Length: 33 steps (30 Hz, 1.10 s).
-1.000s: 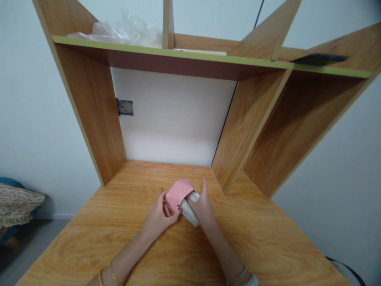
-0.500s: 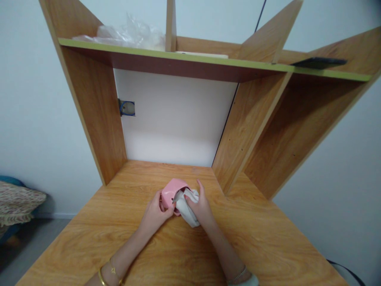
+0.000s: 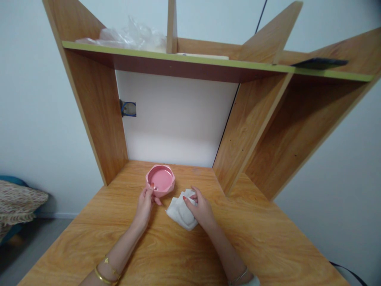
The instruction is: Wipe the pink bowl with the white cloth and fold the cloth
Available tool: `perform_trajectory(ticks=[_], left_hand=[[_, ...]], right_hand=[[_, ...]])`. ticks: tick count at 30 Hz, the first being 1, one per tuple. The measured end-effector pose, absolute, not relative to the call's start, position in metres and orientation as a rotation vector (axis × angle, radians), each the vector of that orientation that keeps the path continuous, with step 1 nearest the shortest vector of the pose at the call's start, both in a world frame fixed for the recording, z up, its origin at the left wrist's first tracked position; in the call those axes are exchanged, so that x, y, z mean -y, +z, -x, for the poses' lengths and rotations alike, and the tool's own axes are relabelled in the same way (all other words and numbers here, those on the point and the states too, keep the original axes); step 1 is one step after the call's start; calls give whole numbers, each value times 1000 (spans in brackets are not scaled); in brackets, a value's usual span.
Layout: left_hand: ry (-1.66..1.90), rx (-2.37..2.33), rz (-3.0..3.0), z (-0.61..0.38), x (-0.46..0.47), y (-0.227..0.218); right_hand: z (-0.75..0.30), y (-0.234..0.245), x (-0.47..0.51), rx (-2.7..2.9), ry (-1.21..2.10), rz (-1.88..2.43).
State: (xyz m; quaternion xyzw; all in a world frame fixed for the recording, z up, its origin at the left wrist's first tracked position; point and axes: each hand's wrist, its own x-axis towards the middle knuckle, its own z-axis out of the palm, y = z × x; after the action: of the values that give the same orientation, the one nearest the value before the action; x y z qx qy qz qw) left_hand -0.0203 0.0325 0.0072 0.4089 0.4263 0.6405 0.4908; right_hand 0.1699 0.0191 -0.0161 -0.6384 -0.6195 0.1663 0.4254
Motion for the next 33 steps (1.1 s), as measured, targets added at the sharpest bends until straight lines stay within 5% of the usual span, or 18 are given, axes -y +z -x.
perform_trajectory(ticks=[6, 11, 18, 33], left_hand=[[1436, -844, -971, 11, -25, 9], [1340, -874, -1085, 6, -20, 8], [1303, -879, -1232, 0, -11, 11], [1262, -947, -1586, 1, -11, 3]], right_hand=[[-152, -14, -12, 1575, 758, 1269], [-150, -10, -13, 1416, 586, 1212], [-152, -1, -5, 1328, 804, 1131], [-168, 3, -14, 1053, 744, 1269]])
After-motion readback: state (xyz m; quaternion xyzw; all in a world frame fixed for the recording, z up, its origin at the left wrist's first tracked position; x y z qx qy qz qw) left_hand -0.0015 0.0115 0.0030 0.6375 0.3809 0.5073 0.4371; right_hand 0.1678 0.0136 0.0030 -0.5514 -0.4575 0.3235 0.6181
